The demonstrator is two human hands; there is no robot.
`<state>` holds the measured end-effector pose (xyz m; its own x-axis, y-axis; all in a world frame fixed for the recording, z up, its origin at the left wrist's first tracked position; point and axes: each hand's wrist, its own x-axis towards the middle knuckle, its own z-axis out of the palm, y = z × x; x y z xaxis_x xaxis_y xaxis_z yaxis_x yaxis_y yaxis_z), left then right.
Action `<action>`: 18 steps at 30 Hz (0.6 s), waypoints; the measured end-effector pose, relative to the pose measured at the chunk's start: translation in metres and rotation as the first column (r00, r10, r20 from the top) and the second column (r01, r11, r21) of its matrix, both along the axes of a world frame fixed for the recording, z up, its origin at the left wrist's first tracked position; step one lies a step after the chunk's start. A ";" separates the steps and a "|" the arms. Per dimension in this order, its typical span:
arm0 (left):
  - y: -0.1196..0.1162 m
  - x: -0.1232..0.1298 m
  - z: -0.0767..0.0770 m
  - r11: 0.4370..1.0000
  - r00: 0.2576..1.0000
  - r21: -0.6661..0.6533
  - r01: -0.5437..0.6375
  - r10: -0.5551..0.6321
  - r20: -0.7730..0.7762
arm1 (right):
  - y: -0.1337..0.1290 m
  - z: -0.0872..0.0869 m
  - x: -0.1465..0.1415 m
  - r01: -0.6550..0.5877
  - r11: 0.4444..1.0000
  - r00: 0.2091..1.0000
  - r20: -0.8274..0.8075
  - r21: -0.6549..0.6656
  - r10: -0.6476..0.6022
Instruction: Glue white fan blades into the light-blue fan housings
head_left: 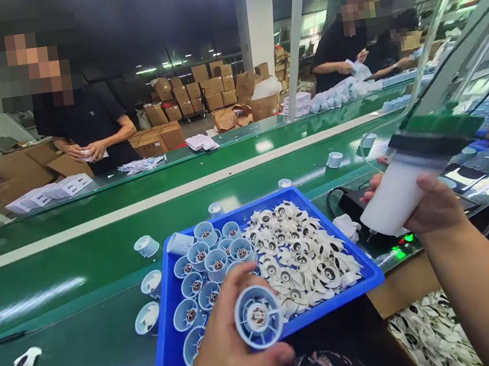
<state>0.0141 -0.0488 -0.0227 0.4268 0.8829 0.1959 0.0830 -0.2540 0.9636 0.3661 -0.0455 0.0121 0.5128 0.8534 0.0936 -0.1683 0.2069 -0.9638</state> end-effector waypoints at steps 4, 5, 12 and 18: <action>0.007 0.029 0.009 0.936 0.934 0.288 0.202 -0.095 -0.345 | -0.005 0.032 -0.050 -0.275 0.949 0.940 -0.166 0.154 0.299; 0.008 0.036 0.010 0.914 0.930 0.346 0.210 -0.078 -0.359 | -0.007 0.039 -0.062 -0.343 0.914 0.908 -0.172 0.217 0.382; 0.009 0.063 0.012 0.880 0.954 0.443 0.171 -0.035 -0.298 | -0.001 0.059 -0.101 -0.488 0.788 0.836 -0.059 0.376 0.546; 0.010 0.068 0.019 0.882 0.970 0.453 0.133 -0.022 -0.242 | 0.003 0.059 -0.104 -0.433 0.815 0.865 -0.077 0.385 0.496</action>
